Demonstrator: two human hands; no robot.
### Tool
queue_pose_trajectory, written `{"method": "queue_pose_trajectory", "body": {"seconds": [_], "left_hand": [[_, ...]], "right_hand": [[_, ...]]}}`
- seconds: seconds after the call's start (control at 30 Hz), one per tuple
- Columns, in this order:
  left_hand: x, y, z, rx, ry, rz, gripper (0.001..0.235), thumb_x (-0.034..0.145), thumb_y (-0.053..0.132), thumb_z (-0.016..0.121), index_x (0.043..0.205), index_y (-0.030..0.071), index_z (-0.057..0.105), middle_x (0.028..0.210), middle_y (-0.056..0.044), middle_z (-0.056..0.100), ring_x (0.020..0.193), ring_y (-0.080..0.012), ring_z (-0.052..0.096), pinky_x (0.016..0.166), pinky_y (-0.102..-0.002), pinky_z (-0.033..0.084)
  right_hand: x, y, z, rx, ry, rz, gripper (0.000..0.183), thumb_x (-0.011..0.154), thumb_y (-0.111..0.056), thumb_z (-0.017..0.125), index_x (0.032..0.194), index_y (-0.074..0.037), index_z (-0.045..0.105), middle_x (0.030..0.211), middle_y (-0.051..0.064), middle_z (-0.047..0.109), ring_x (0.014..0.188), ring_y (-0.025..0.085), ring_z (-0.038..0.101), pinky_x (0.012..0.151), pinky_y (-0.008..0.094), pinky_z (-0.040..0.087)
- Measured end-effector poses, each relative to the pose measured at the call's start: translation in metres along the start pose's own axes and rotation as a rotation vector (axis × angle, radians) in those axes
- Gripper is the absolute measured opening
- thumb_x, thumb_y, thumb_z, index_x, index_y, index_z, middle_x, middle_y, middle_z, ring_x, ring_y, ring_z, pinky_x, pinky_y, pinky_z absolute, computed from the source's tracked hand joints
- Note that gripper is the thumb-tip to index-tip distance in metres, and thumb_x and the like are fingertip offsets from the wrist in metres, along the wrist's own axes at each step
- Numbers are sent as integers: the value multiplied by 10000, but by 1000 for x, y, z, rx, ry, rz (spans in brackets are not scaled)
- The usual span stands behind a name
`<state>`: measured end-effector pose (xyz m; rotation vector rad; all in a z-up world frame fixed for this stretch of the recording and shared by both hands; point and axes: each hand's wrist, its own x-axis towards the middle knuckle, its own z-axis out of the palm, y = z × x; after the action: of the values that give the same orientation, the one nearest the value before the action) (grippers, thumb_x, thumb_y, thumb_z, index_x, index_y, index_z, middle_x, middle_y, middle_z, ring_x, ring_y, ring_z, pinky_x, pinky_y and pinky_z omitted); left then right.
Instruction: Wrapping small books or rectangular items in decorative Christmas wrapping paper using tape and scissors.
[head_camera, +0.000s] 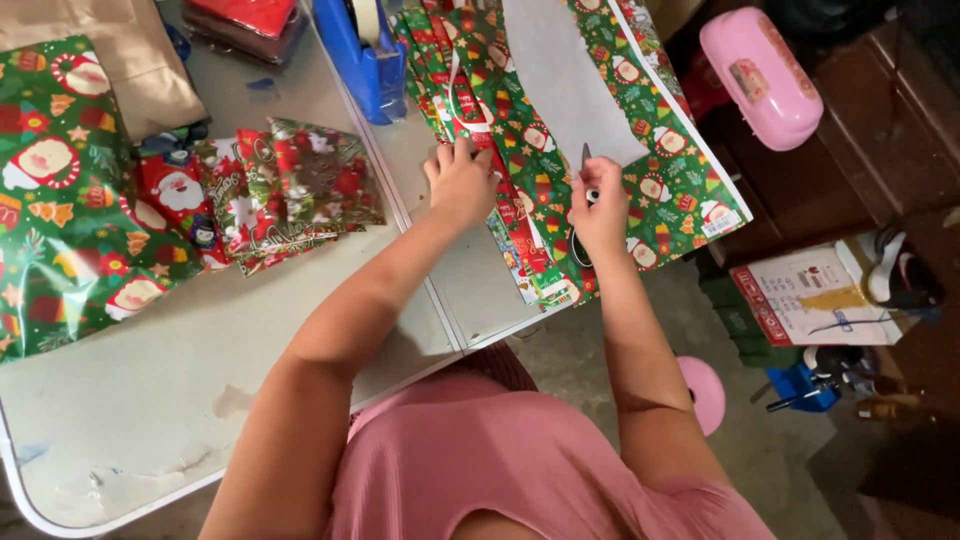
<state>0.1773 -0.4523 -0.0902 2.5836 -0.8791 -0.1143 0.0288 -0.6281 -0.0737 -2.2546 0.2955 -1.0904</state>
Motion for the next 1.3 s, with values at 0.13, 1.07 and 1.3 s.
{"method": "queue_pose_trajectory", "body": {"seconds": [0.13, 1.07, 1.3], "left_hand": [[9, 17, -12, 41, -59, -25, 393, 1020, 409, 596, 1401, 315, 570, 1299, -27, 362, 1269, -320, 281, 1039, -519, 232], [64, 29, 32, -652, -142, -160, 523, 923, 251, 583, 1444, 222, 541, 1348, -55, 646, 1315, -306, 567, 1062, -488, 433], [25, 14, -23, -65, -4, -111, 470, 918, 210, 616, 1374, 102, 580, 1394, -130, 510, 1336, -350, 447, 1091, -505, 401]], "right_hand": [[5, -32, -12, -104, -152, -270, 604, 957, 132, 541, 1503, -96, 418, 1279, 190, 531, 886, 347, 679, 712, 437, 629], [-3, -12, 11, -44, -86, -20, 194, 907, -3, 657, 1068, -107, 690, 1021, 72, 617, 1003, 337, 661, 865, 421, 562], [9, -52, 16, -522, -501, -17, 552, 702, -331, 821, 1056, 58, 653, 1136, 196, 537, 981, 485, 622, 829, 555, 607]]}}
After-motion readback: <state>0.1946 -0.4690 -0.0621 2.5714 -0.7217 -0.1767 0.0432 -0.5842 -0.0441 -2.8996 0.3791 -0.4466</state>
